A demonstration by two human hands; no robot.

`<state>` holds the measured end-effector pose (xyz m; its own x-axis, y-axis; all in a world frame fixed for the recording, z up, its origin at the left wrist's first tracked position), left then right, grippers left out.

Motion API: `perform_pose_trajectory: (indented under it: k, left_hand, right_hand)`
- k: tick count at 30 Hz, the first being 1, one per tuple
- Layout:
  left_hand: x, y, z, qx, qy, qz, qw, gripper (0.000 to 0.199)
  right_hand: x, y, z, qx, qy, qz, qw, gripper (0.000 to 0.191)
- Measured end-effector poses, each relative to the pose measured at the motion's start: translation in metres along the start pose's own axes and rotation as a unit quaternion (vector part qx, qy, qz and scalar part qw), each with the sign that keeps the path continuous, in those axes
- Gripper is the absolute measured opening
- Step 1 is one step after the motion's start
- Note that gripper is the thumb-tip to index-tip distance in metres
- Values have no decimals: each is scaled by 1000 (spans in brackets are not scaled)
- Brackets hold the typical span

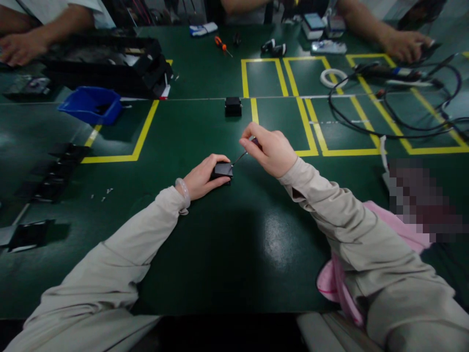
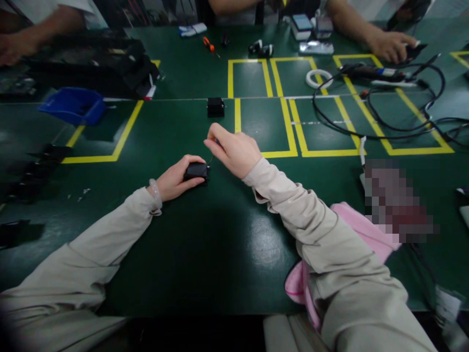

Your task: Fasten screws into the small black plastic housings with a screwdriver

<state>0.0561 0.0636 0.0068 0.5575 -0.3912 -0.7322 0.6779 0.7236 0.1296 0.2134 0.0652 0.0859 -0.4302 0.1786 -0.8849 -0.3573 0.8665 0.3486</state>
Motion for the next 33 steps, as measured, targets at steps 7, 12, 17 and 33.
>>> perform_pose_trajectory:
  k: [7, 12, 17, 33]
  left_hand:
    - [3, 1, 6, -4, -12, -6, 1000, 45]
    - [8, 0, 9, -3, -32, -18, 999, 47]
    - [7, -1, 6, -22, -46, -29, 998, 47]
    - [7, -3, 8, 14, -31, -41, 999, 42]
  right_hand:
    - [-3, -1, -6, -16, -3, -3, 1000, 21]
    - [-9, -1, -11, -25, -43, -8, 999, 20]
    - [-10, -2, -17, -28, -66, -26, 997, 23]
    - [-7, -6, -27, -23, -92, -57, 994, 28]
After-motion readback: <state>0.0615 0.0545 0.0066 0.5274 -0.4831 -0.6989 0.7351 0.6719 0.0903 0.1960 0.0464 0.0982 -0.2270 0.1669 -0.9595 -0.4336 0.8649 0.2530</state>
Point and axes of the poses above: each hand's wrist, its own y-axis towards the middle knuckle, its own x-axis out of the palm, z = x × y, the point moved 8 cm from there along y, towards the middle knuckle, and after that the axes turned 9 degrees about -y, right-handed, at the moved point
